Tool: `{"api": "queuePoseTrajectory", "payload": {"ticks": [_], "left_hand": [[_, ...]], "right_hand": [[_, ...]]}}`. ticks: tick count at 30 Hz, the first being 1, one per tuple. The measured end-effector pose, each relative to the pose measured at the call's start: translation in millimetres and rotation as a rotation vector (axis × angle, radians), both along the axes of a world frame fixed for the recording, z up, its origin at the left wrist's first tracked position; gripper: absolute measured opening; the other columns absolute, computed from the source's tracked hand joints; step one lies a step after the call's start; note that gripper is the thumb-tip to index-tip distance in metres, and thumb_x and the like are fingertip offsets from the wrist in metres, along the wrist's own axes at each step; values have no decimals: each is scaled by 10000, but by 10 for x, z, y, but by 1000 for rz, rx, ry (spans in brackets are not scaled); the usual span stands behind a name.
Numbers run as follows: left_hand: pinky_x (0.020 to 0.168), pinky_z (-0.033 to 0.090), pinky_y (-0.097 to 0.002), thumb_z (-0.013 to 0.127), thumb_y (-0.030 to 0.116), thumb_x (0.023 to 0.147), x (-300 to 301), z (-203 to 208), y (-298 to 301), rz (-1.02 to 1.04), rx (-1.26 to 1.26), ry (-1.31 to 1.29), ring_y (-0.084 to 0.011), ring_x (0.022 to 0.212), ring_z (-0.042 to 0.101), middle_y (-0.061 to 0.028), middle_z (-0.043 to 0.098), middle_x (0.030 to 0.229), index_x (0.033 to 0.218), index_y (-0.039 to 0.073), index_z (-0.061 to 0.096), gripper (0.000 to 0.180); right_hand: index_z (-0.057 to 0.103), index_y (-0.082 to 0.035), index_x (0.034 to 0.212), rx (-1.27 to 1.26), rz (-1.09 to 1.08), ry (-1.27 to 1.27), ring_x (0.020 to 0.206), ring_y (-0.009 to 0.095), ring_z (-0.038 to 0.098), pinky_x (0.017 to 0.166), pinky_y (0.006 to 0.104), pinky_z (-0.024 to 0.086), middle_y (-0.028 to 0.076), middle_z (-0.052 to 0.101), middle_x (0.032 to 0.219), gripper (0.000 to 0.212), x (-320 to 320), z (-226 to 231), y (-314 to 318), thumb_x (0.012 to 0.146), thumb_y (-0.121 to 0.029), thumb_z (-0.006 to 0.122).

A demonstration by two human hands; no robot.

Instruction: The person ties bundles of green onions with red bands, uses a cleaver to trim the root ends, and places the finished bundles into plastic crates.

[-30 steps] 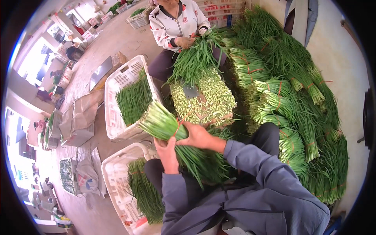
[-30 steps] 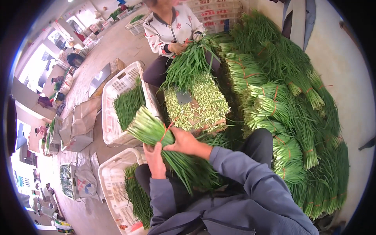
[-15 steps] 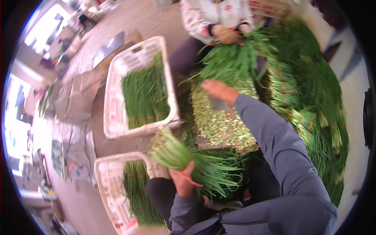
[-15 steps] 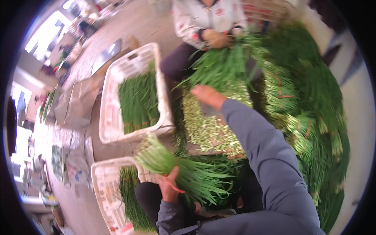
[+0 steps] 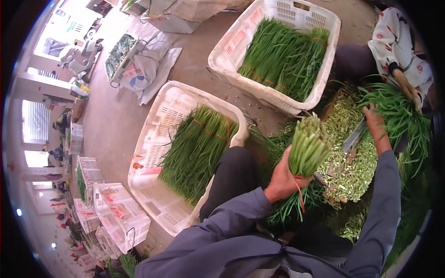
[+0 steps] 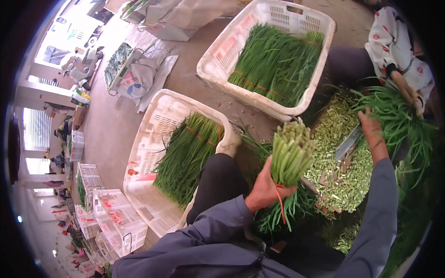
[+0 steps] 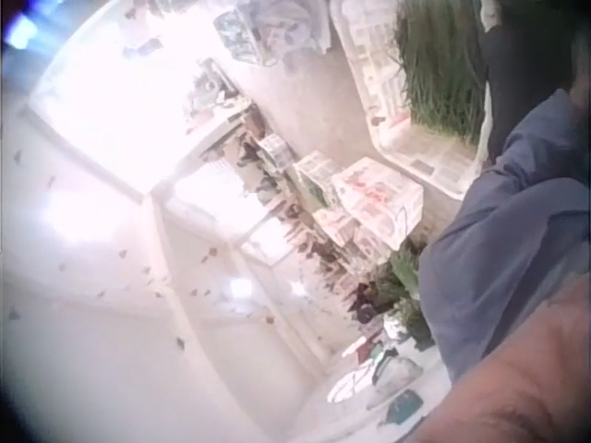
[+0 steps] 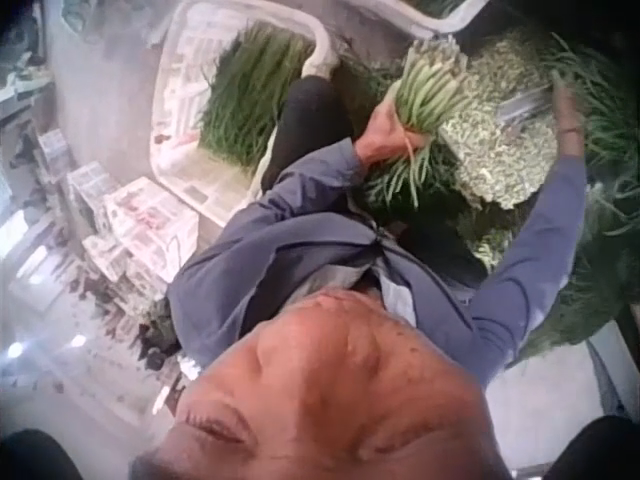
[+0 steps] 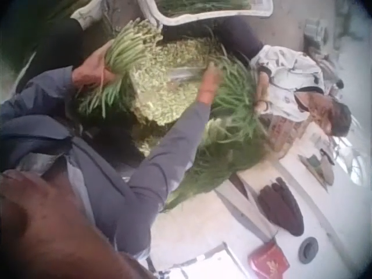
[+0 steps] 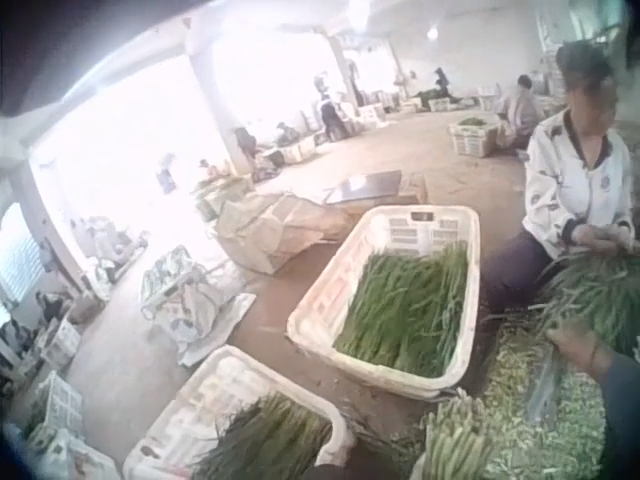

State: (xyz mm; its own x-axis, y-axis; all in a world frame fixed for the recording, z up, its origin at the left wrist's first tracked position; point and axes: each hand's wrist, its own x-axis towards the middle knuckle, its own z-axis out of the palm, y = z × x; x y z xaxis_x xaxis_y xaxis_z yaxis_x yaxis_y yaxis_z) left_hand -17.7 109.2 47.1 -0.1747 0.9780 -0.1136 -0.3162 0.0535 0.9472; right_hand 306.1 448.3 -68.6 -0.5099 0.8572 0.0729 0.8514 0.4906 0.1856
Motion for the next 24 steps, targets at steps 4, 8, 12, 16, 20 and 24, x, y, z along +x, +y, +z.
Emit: {"api": "queuePoseTrajectory", "payload": {"ticks": [4, 8, 12, 16, 20, 24], "left_hand": [[951, 519, -359, 785, -18, 740, -84, 184, 208, -30, 52, 148, -207, 1122, 597, -98, 575, 1233, 1357, 57, 401, 730], [955, 544, -346, 767, -115, 725, -268, 474, 480, -26, 91, 193, -222, 1123, 612, -136, 559, 1281, 1401, 15, 356, 802], [869, 556, -362, 843, 15, 650, -184, 689, 1058, -241, 224, 688, -247, 1042, 670, -154, 667, 1147, 1389, -1, 415, 855], [903, 523, -417, 841, 236, 608, 400, 503, 1417, -615, 330, 1129, -397, 1051, 641, -236, 649, 1132, 1371, 49, 470, 869], [931, 474, -523, 865, 277, 599, 684, -313, 1408, -794, 214, 1605, -410, 1068, 611, -218, 623, 1150, 1460, 88, 361, 1015], [1149, 266, -543, 940, 465, 498, 823, -352, 1165, -732, 345, 1637, -423, 1405, 339, -263, 395, 1479, 1549, 58, 211, 1342]], "right_hand": [[663, -113, 939, 111, 108, -86, 1132, 398, 559, 806, 479, 560, 158, 570, 1314, 187, 42, 898, -717, 753, -104, 638], [685, -97, 737, 92, 38, -256, 939, 276, 584, 633, 388, 549, 69, 616, 907, 46, -113, 1352, -1595, 713, -97, 645], [693, -113, 718, -82, -64, -279, 888, 269, 592, 642, 380, 520, 29, 632, 781, 60, 327, 1567, -2609, 714, -168, 670], [756, -76, 791, -411, -463, -90, 914, 299, 657, 716, 406, 549, 93, 727, 866, 294, 797, 1772, -3390, 750, -366, 773], [714, -57, 848, -394, -682, 303, 859, 384, 669, 746, 472, 535, 155, 691, 813, 426, 977, 1690, -4020, 811, -482, 722], [653, -23, 961, -318, -829, 748, 801, 433, 638, 705, 513, 497, 223, 645, 762, 369, 888, 1682, -4437, 877, -378, 705]]}}
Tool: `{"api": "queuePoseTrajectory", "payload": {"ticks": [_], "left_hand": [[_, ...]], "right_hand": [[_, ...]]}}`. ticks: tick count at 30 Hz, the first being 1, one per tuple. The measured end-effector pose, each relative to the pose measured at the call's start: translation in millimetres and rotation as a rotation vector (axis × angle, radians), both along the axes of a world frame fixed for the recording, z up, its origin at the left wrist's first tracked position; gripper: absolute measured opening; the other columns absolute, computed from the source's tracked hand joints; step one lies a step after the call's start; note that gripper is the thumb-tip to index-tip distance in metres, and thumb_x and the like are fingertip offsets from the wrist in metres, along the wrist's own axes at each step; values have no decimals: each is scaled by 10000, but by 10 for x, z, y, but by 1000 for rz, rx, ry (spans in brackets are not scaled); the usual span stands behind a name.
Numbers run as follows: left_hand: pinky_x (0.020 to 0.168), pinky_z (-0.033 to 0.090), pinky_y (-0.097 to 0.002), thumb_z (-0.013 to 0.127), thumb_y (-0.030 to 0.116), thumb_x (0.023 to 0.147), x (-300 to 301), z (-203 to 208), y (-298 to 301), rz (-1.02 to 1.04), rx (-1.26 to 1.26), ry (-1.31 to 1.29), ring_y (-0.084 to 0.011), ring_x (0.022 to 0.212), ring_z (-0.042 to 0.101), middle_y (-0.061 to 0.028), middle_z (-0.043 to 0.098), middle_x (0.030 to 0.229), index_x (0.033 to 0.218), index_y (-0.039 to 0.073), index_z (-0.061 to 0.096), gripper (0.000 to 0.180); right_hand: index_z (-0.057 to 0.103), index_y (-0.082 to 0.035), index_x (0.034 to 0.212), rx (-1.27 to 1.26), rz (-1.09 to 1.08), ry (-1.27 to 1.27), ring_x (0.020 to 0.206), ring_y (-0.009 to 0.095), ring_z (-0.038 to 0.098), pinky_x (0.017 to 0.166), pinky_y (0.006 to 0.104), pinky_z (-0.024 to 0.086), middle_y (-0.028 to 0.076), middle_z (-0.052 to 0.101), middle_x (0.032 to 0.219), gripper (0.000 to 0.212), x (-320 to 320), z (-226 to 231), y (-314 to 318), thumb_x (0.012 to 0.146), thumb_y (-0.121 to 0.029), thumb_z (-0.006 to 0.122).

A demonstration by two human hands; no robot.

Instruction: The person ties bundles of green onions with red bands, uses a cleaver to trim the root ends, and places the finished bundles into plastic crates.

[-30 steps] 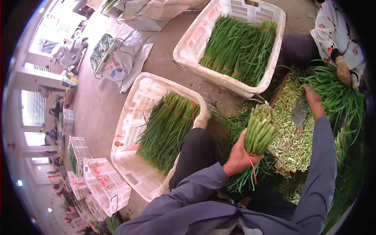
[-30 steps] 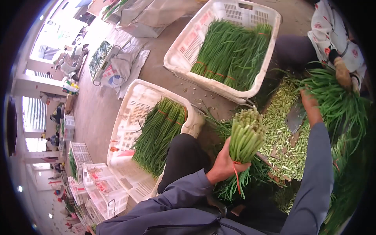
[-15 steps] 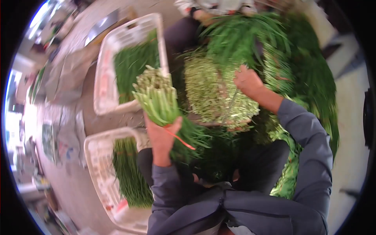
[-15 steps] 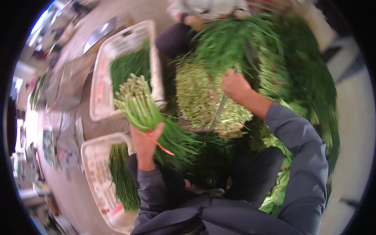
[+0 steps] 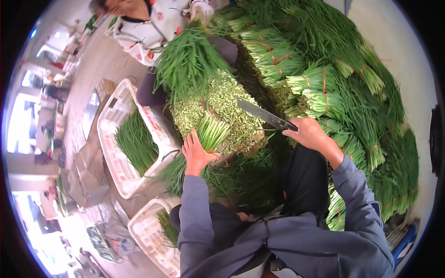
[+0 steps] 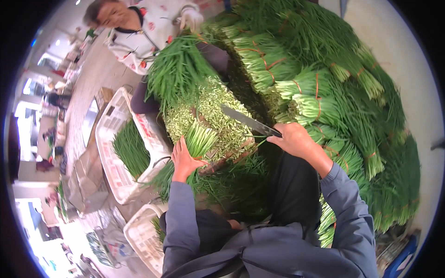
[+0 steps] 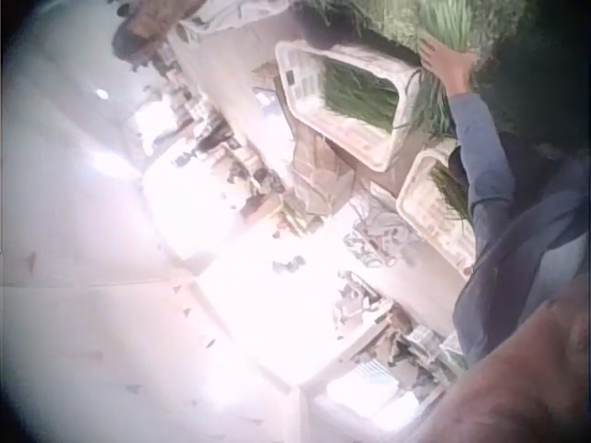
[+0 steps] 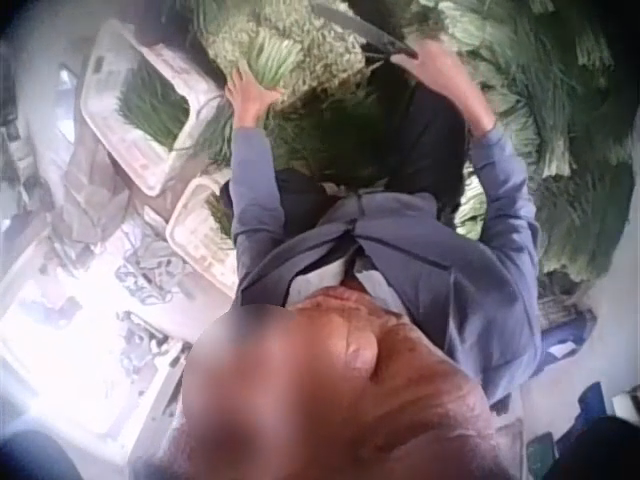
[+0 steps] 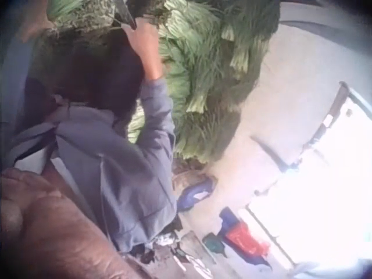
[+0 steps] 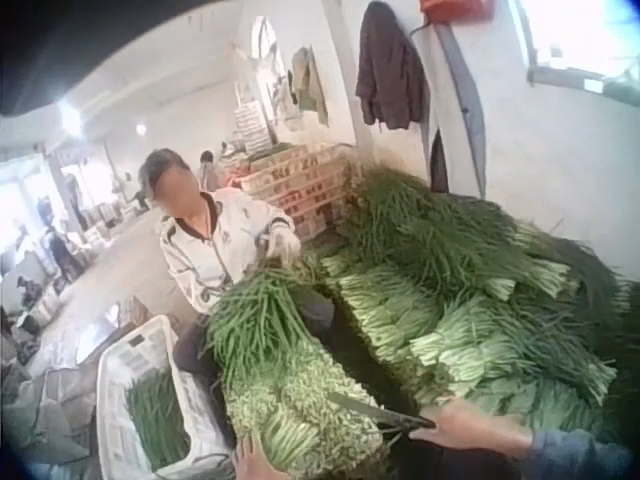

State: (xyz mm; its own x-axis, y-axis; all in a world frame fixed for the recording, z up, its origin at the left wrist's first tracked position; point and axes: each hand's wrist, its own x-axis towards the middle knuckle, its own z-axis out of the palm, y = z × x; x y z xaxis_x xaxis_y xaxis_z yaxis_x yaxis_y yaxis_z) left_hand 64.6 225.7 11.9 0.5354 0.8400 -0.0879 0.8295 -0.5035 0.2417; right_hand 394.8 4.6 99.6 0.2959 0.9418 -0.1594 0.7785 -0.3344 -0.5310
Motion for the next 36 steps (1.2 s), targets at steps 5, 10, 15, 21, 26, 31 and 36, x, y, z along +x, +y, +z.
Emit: {"api": "queuePoseTrajectory", "payload": {"ticks": [5, 10, 15, 21, 26, 31, 36], "left_hand": [[1217, 147, -517, 910, 572, 548, 446, 206, 28, 69, -246, -100, -426, 1500, 150, -311, 172, 1595, 1557, -44, 89, 1440], [1172, 294, -458, 932, 518, 537, 682, 68, 339, 19, -185, -18, -421, 1423, 324, -305, 334, 1516, 1508, -90, 198, 1360], [1041, 442, -426, 936, 440, 575, 1032, 52, 233, 49, -83, 273, -354, 1218, 555, -238, 571, 1290, 1290, -61, 490, 980], [1075, 408, -445, 929, 395, 574, 989, 28, 225, 80, -64, 246, -376, 1249, 521, -228, 560, 1312, 1276, -56, 508, 935], [1062, 407, -443, 922, 398, 564, 957, 15, 247, 71, -64, 202, -375, 1222, 529, -223, 576, 1273, 1243, -62, 533, 909], [1046, 411, -452, 897, 397, 580, 948, -8, 261, 57, -60, 190, -376, 1192, 540, -219, 588, 1224, 1217, -63, 540, 864], [1031, 416, -454, 871, 361, 575, 903, -76, 279, 43, -40, 155, -390, 1159, 548, -215, 593, 1190, 1209, -72, 538, 837]], "right_hand": [[550, -36, 1251, 458, -2, 269, 771, 438, 658, 647, 478, 532, 241, 672, 867, 386, -445, -94, 47, 904, -137, 684], [512, -14, 1264, 618, 12, 280, 766, 415, 661, 638, 459, 547, 218, 660, 893, 413, -744, -46, 248, 892, -86, 678], [465, -10, 929, 406, 77, 43, 648, 374, 649, 549, 461, 523, 187, 600, 753, 150, -896, -355, 508, 906, -98, 585], [480, -19, 943, 253, 122, -69, 595, 340, 664, 482, 427, 530, 182, 616, 754, 153, -1083, -611, 595, 871, -92, 593], [487, -17, 940, 189, 151, -122, 602, 326, 673, 477, 416, 525, 170, 628, 739, 160, -1072, -675, 628, 875, -110, 600], [478, -53, 874, 292, 164, -229, 493, 246, 617, 420, 369, 471, 90, 545, 600, 159, -1029, -772, 651, 901, -148, 602], [485, -19, 907, 294, 177, -120, 529, 290, 648, 442, 394, 503, 141, 612, 632, 137, -1025, -803, 659, 877, -107, 586]]}}
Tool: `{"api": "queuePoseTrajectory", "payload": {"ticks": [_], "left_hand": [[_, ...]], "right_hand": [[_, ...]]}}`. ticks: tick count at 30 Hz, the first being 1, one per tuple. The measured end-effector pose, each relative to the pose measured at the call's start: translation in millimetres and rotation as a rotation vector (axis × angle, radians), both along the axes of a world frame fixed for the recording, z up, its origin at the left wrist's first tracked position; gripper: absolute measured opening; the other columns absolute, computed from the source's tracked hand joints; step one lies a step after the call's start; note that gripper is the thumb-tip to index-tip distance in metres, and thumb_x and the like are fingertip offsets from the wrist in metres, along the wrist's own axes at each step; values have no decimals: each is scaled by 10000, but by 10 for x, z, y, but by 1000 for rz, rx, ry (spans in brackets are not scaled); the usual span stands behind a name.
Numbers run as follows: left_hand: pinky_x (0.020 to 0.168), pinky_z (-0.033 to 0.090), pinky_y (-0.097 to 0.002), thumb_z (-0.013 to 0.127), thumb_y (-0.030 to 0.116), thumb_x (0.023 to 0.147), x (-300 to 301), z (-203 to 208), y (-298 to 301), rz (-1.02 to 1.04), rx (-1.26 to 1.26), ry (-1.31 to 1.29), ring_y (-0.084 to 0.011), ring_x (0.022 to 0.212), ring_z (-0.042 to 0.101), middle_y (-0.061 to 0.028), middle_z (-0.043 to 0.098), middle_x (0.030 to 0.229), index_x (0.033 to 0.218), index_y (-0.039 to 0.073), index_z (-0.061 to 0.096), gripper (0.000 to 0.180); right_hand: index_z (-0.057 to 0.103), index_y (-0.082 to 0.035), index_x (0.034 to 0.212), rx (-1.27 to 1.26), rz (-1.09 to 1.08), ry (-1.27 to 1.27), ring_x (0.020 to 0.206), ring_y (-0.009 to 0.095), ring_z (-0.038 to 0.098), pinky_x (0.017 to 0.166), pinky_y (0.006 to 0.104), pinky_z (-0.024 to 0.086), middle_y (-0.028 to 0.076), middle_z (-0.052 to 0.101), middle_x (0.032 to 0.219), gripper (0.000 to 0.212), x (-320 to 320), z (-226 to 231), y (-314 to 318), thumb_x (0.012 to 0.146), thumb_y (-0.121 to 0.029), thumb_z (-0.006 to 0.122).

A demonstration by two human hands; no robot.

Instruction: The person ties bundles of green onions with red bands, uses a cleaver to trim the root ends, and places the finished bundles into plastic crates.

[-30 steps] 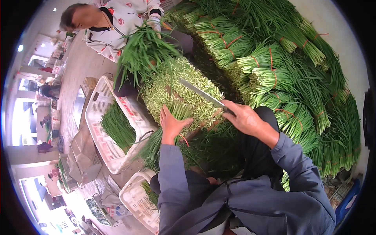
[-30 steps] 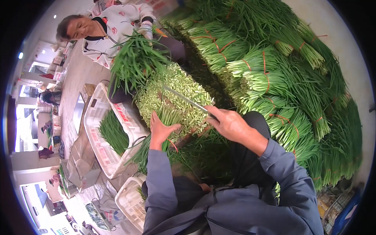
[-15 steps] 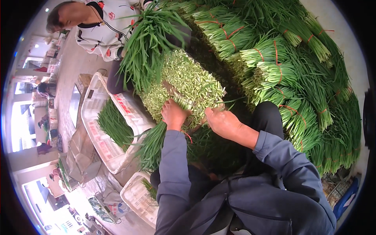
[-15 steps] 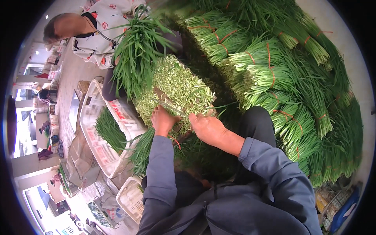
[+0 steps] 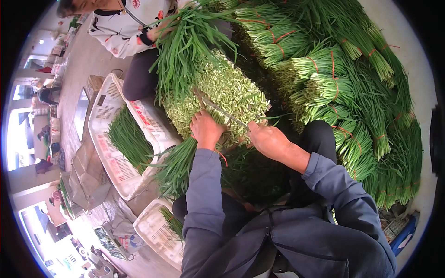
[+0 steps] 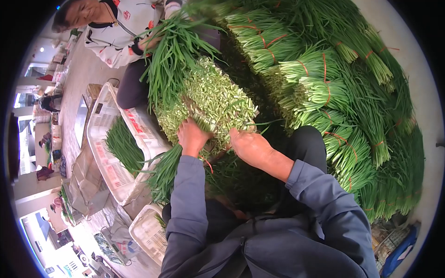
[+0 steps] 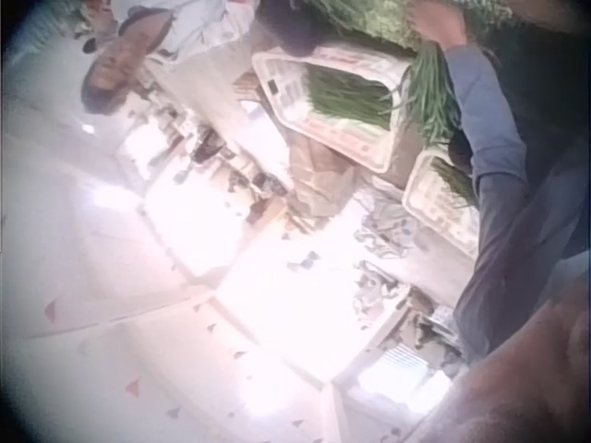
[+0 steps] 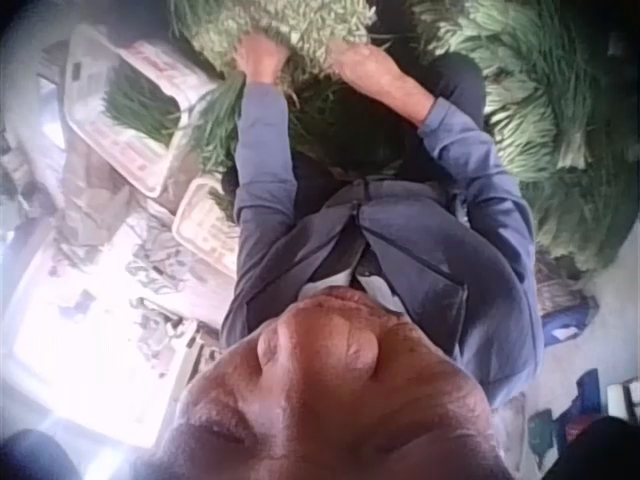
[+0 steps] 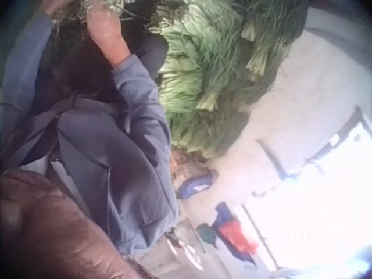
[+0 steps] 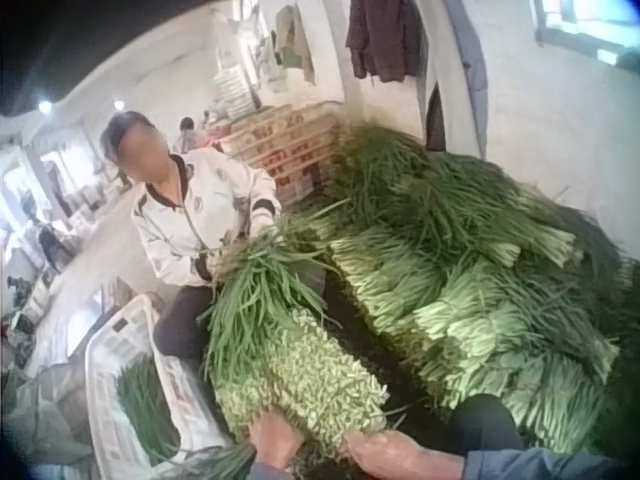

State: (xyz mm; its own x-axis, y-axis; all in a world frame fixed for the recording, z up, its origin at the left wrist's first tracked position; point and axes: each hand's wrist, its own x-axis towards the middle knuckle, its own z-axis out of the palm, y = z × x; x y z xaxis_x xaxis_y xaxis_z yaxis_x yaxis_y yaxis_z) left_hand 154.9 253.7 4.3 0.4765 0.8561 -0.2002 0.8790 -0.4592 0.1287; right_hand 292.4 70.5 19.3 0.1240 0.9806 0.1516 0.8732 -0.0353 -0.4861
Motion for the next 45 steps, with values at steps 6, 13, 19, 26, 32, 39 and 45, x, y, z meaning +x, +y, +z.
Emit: {"api": "queuePoseTrajectory", "payload": {"ticks": [6, 13, 19, 26, 32, 39, 45], "left_hand": [[1013, 424, -455, 867, 352, 579, -3, -1, -1, 2, 14, -17, -389, 1129, 562, -217, 604, 1158, 1197, -71, 549, 814], [980, 434, -463, 891, 351, 582, 6, -79, 1, -35, 51, -38, -371, 1114, 567, -185, 614, 1151, 1162, -30, 579, 762], [971, 432, -463, 893, 326, 582, -71, -75, 13, -17, 42, -36, -370, 1116, 565, -172, 613, 1150, 1080, -2, 609, 661], [950, 431, -481, 742, 150, 721, -11, -120, 23, -56, 40, -74, -375, 1113, 565, -177, 611, 1123, 1064, -2, 605, 401], [937, 443, -488, 809, 177, 670, -45, -114, -16, -68, 59, -89, -378, 1106, 572, -181, 612, 1130, 1048, 10, 602, 463], [1008, 419, -497, 804, 305, 688, -136, -106, 13, -62, 31, -186, -418, 1171, 542, -215, 610, 1208, 1243, 7, 541, 684], [1117, 328, -526, 927, 391, 528, -642, 124, -188, -111, 44, -169, -435, 1308, 452, -249, 482, 1416, 1545, 31, 178, 1313]], "right_hand": [[479, -16, 876, -33, -1, 5, 510, 303, 636, 428, 402, 499, 132, 590, 594, 122, -16, -44, 33, 871, -90, 576], [504, 39, 924, -146, 106, 64, 630, 402, 669, 562, 481, 549, 201, 631, 660, 164, -34, -213, 334, 877, -99, 579], [507, 83, 935, -344, 0, 258, 690, 454, 667, 624, 525, 542, 278, 644, 726, 152, -94, -1, 448, 867, -47, 549], [534, 116, 985, -293, -21, 330, 837, 480, 661, 756, 540, 524, 318, 657, 843, 192, -163, -345, 983, 848, -17, 520], [541, 111, 979, -406, -23, 362, 784, 481, 657, 730, 544, 524, 312, 652, 814, 186, -127, -317, 631, 841, -14, 525], [568, 54, 965, -43, 52, 379, 856, 471, 648, 757, 525, 518, 293, 657, 885, 195, -96, -572, 1187, 839, -94, 581], [584, 54, 1020, -110, -137, 345, 863, 446, 660, 792, 518, 523, 296, 658, 900, 227, 364, -504, 1042, 843, -74, 524]]}}
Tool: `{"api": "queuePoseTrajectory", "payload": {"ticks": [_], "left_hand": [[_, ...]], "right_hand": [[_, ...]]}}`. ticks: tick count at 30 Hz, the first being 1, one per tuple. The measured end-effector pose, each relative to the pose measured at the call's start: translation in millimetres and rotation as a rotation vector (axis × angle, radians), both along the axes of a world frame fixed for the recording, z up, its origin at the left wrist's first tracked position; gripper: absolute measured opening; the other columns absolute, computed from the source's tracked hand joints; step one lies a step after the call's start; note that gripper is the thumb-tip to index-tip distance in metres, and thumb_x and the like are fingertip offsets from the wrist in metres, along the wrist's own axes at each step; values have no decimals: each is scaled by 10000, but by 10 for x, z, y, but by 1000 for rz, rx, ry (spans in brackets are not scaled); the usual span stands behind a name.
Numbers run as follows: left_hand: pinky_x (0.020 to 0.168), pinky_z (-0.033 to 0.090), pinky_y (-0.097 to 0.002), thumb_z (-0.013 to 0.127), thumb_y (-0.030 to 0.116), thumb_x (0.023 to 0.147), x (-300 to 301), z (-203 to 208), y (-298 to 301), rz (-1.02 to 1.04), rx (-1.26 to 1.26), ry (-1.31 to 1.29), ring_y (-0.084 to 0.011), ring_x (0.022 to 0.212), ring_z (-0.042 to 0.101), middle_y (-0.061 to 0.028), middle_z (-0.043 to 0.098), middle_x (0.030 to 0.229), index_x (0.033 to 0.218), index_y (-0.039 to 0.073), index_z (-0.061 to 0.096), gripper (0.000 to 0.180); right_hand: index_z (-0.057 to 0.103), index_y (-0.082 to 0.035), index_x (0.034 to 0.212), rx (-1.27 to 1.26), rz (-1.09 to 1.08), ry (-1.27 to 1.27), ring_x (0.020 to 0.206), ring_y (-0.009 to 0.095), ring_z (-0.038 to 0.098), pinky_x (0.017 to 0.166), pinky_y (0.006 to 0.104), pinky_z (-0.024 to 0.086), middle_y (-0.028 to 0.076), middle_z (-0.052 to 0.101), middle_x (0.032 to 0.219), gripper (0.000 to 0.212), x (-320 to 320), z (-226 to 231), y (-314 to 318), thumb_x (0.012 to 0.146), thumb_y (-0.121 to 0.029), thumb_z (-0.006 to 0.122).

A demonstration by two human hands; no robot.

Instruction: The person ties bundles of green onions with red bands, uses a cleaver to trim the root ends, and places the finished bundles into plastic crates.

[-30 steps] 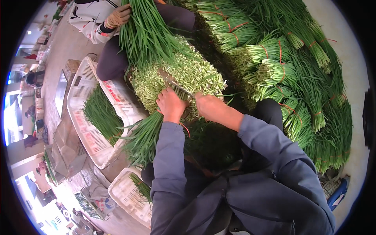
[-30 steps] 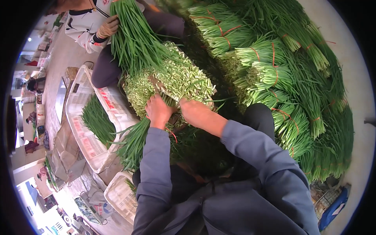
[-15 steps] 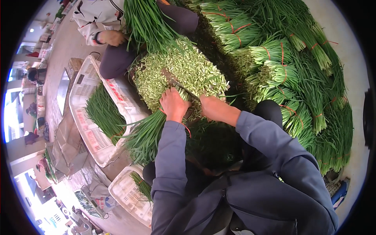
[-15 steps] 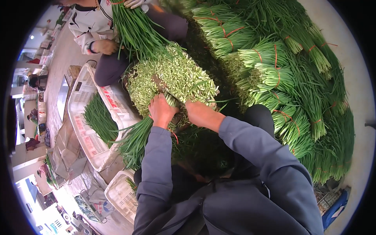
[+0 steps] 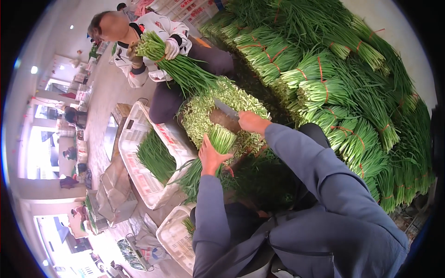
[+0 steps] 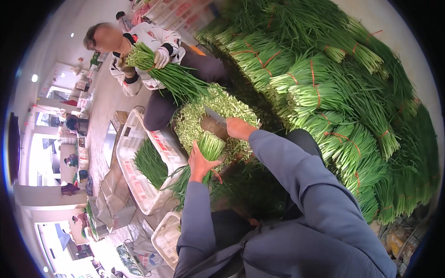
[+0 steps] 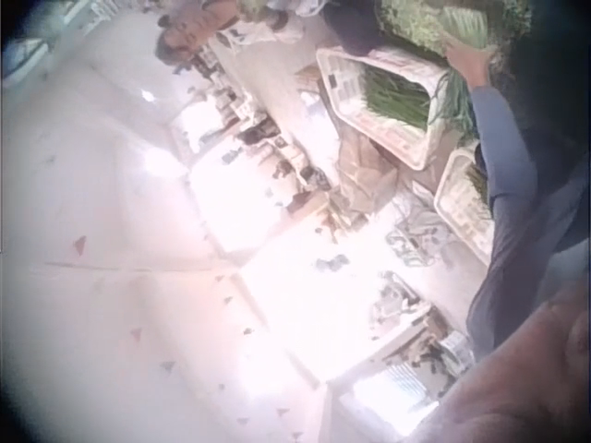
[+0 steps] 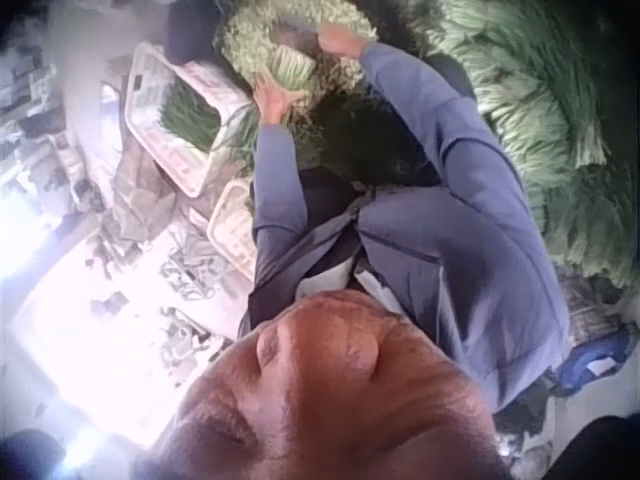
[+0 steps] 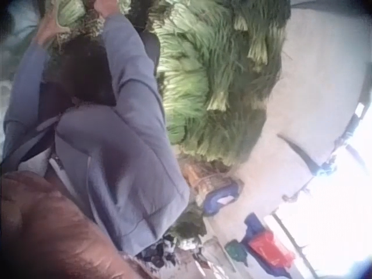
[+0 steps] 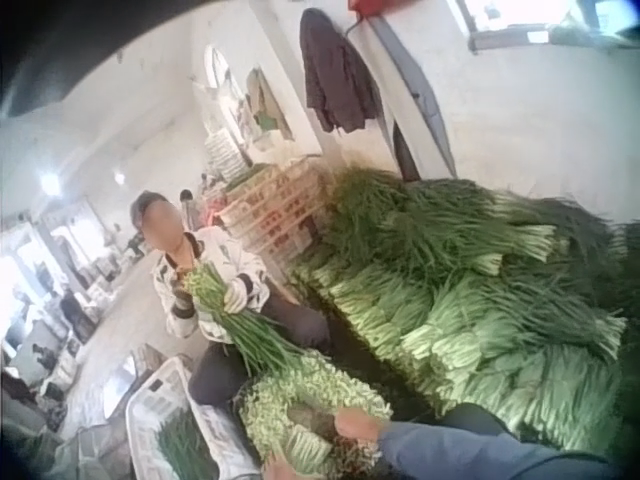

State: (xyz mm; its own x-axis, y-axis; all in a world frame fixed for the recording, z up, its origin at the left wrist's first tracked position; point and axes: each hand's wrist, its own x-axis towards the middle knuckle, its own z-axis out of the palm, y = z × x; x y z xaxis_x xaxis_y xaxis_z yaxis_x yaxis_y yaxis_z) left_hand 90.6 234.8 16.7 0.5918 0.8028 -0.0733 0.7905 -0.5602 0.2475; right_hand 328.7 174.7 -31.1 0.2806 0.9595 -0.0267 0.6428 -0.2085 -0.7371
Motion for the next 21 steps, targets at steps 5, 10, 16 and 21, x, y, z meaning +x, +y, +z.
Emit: {"api": "queuePoseTrajectory", "payload": {"ticks": [5, 10, 16, 21], "left_hand": [[981, 437, -521, 858, 256, 590, -282, 55, -194, 74, 98, -102, -418, 1122, 573, -241, 609, 1199, 1478, 18, 315, 1067], [1000, 443, -480, 850, 214, 584, -668, 540, -669, 121, 135, -482, -424, 1165, 549, -239, 566, 1269, 1449, 12, 369, 1011], [1091, 374, -416, 826, 166, 705, -1054, 1252, -1626, 202, 222, -1079, -306, 1218, 550, -155, 570, 1325, 1362, -6, 498, 754], [1155, 273, -528, 705, 175, 829, -1236, 1638, -2301, -125, 824, -581, -409, 1383, 391, -224, 457, 1453, 1390, 18, 422, 647]], "right_hand": [[509, -3, 1237, -46, -85, -535, 988, 406, 645, 852, 472, 524, 270, 650, 1053, 383, -78, 275, -197, 929, -220, 581], [674, 59, 1073, -271, 275, 456, 906, 350, 716, 757, 457, 571, 256, 705, 1025, 604, -335, 805, -679, 975, -520, 530], [554, 64, 1335, -766, 986, 1650, 1246, 341, 579, 1057, 483, 443, 221, 606, 1327, 1116, -1381, 1158, -1351, 842, -882, 225], [391, -60, 1502, -504, 619, 1959, 1271, 300, 557, 1085, 459, 442, 172, 516, 1447, 936, -1793, 1593, -1538, 908, -781, 334]]}}
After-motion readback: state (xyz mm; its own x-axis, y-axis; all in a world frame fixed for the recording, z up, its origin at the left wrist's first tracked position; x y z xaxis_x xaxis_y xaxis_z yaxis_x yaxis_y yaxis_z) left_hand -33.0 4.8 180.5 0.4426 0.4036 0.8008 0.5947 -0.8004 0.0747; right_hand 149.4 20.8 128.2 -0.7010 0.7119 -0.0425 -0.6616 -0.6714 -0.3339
